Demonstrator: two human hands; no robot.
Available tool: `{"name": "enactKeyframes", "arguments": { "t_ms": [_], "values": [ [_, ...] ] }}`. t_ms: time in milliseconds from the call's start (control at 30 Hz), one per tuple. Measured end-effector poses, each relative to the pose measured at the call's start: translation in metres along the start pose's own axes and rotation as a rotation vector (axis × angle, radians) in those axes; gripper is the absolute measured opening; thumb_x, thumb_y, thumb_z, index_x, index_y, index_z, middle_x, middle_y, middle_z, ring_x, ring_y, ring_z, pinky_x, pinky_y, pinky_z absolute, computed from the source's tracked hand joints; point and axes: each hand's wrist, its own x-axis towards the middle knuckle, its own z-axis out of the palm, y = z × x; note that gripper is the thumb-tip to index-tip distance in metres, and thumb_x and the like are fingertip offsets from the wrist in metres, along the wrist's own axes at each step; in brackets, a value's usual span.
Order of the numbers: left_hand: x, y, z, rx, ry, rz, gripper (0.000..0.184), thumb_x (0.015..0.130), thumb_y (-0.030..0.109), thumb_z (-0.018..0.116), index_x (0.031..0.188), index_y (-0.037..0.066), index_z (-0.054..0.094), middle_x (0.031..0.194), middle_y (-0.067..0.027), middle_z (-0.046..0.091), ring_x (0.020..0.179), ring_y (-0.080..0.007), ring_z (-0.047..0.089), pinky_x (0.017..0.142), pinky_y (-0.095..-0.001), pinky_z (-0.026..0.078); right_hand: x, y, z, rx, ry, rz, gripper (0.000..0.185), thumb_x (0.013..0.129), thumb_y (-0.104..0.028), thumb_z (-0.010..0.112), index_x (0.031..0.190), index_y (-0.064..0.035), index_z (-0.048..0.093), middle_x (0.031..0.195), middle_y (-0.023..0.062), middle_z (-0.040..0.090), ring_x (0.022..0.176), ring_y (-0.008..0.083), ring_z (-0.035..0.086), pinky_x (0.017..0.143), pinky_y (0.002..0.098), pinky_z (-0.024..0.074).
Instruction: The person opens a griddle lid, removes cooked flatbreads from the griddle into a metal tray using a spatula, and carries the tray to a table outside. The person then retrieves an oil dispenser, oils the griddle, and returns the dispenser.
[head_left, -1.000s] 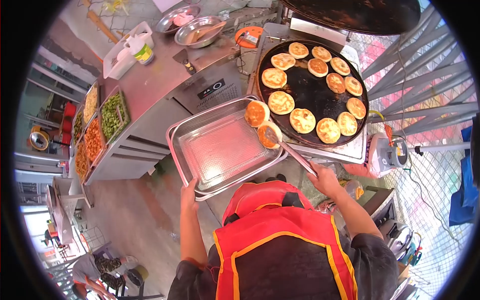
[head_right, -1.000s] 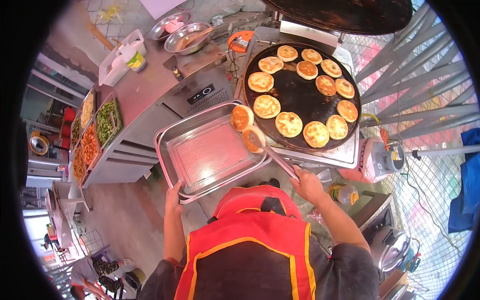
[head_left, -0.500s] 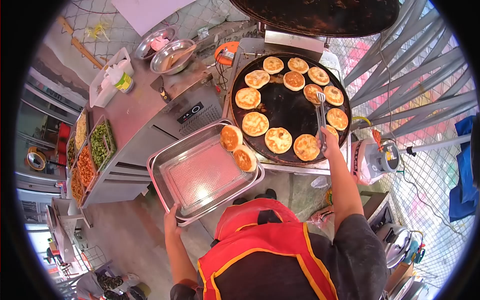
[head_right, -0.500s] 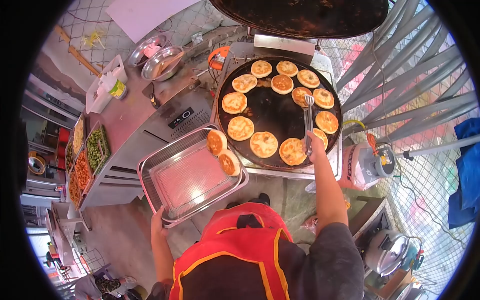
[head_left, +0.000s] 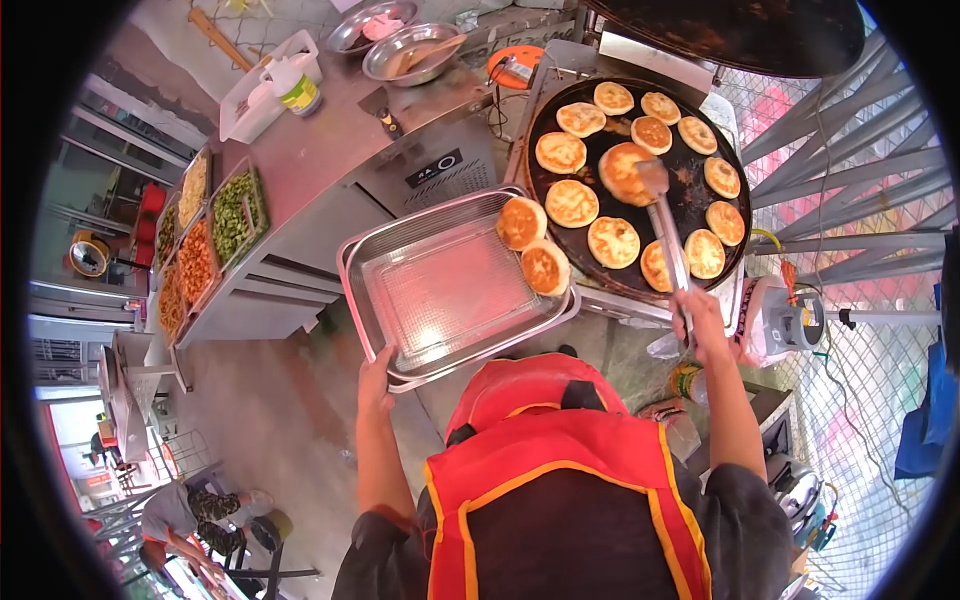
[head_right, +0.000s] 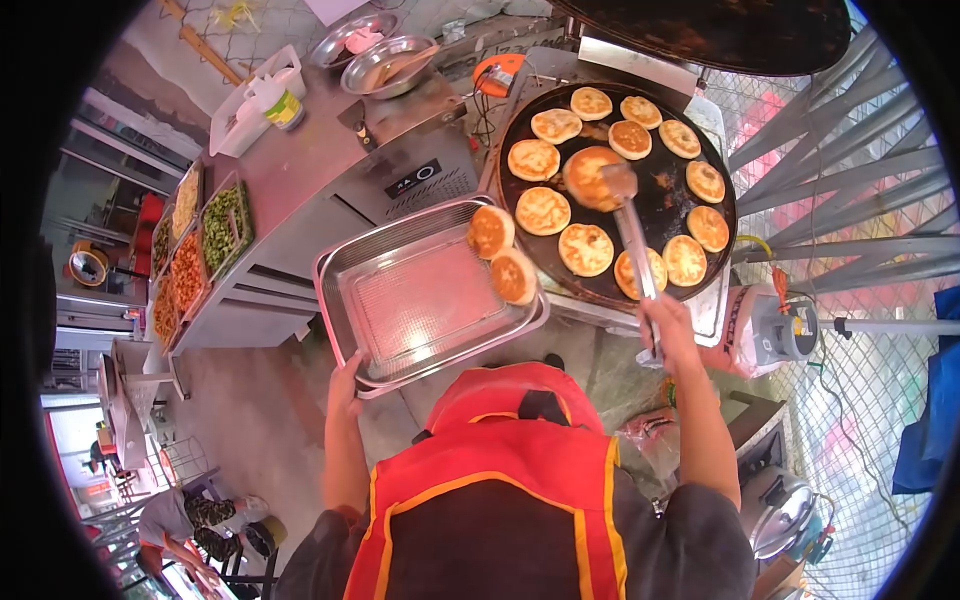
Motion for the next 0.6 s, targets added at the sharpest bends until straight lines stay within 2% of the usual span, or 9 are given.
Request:
{"name": "enactKeyframes", "arguments": {
  "t_ms": [67, 167, 267, 300, 433, 533, 567, 600],
  "values": [
    [-0.005, 0.003, 0.005, -0.008, 0.002, 0.025, 0.031, 0.083, 0.017, 0.059, 0.102, -0.007, 0.055, 0.095, -0.0129, 0.062, 0.083, -0.0209, 0.062, 0.073, -0.0317, 0.049, -0.020, 0.008, 0.022, -0.005, -0.076, 0.098, 0.016, 0.086, -0.021, 0.053, 0.081, -0.0059, 0.057, 0.053, -0.0003, 0.046, 0.041, 0.0064, 0.041, 0.038, 0.0202, 0.0302],
    [-0.001, 0.011, 0.000, 0.006, -0.050, 0.018, 0.029, 0.083, 0.016, 0.059, 0.101, -0.007, 0.056, 0.093, -0.0120, 0.062, 0.084, -0.0201, 0.062, 0.072, -0.0313, 0.049, -0.043, 0.007, 0.056, -0.326, -0.162, 0.149, 0.019, 0.084, -0.018, 0.056, 0.095, -0.0032, 0.060, 0.057, 0.0069, 0.054, 0.047, 0.0172, 0.053, 0.045, 0.0264, 0.0392],
    [0.003, 0.010, -0.011, -0.002, -0.077, 0.014, 0.029, 0.082, 0.015, 0.059, 0.100, -0.006, 0.056, 0.091, -0.0115, 0.062, 0.082, -0.0197, 0.062, 0.072, -0.0307, 0.048, -0.048, 0.046, 0.074, -0.774, -0.068, -0.495, 0.029, 0.081, -0.017, 0.058, 0.107, -0.0012, 0.058, 0.069, 0.0172, 0.060, 0.065, 0.0328, 0.060, 0.057, 0.0354, 0.0461],
    [0.007, 0.011, -0.011, -0.009, -0.086, 0.023, 0.028, 0.082, 0.016, 0.059, 0.100, -0.006, 0.056, 0.091, -0.0114, 0.062, 0.082, -0.0197, 0.062, 0.072, -0.0307, 0.048, -0.050, 0.046, 0.076, -0.858, -0.091, -0.430, 0.036, 0.080, -0.018, 0.059, 0.110, 0.0016, 0.055, 0.087, 0.0236, 0.061, 0.083, 0.0408, 0.058, 0.070, 0.0408, 0.0472],
    [0.015, 0.008, -0.011, 0.006, -0.039, 0.017, 0.028, 0.082, 0.015, 0.059, 0.100, -0.005, 0.056, 0.092, -0.0115, 0.062, 0.082, -0.0198, 0.061, 0.072, -0.0308, 0.049, -0.049, 0.041, 0.072, -1.083, -0.170, -0.357, 0.044, 0.080, -0.023, 0.060, 0.115, 0.0023, 0.051, 0.099, 0.0230, 0.060, 0.089, 0.0390, 0.058, 0.076, 0.0405, 0.0474],
    [0.009, 0.007, -0.009, -0.005, -0.028, 0.045, 0.028, 0.082, 0.016, 0.060, 0.101, -0.005, 0.056, 0.093, -0.0118, 0.061, 0.083, -0.0200, 0.061, 0.072, -0.0316, 0.049, -0.045, 0.015, 0.047, -0.844, -0.167, -0.333, 0.038, 0.080, -0.024, 0.060, 0.109, 0.0014, 0.055, 0.090, 0.0240, 0.060, 0.086, 0.0391, 0.058, 0.075, 0.0416, 0.0465],
    [0.009, 0.006, -0.009, -0.010, -0.023, 0.021, 0.030, 0.083, 0.015, 0.060, 0.103, -0.006, 0.055, 0.094, -0.0125, 0.061, 0.083, -0.0208, 0.061, 0.072, -0.0327, 0.050, -0.037, 0.012, 0.034, -0.785, -0.081, -0.403, 0.031, 0.083, -0.026, 0.059, 0.102, -0.0005, 0.058, 0.076, 0.0182, 0.062, 0.069, 0.0295, 0.062, 0.060, 0.0362, 0.0480],
    [0.005, 0.008, -0.007, 0.006, -0.016, 0.018, 0.031, 0.083, 0.015, 0.060, 0.104, -0.006, 0.054, 0.094, -0.0127, 0.061, 0.083, -0.0211, 0.061, 0.072, -0.0330, 0.050, -0.023, 0.008, 0.020, -0.644, -0.047, -0.255, 0.029, 0.084, -0.026, 0.058, 0.098, -0.0007, 0.059, 0.073, 0.0148, 0.060, 0.063, 0.0248, 0.060, 0.055, 0.0334, 0.0460]
  ]
}}
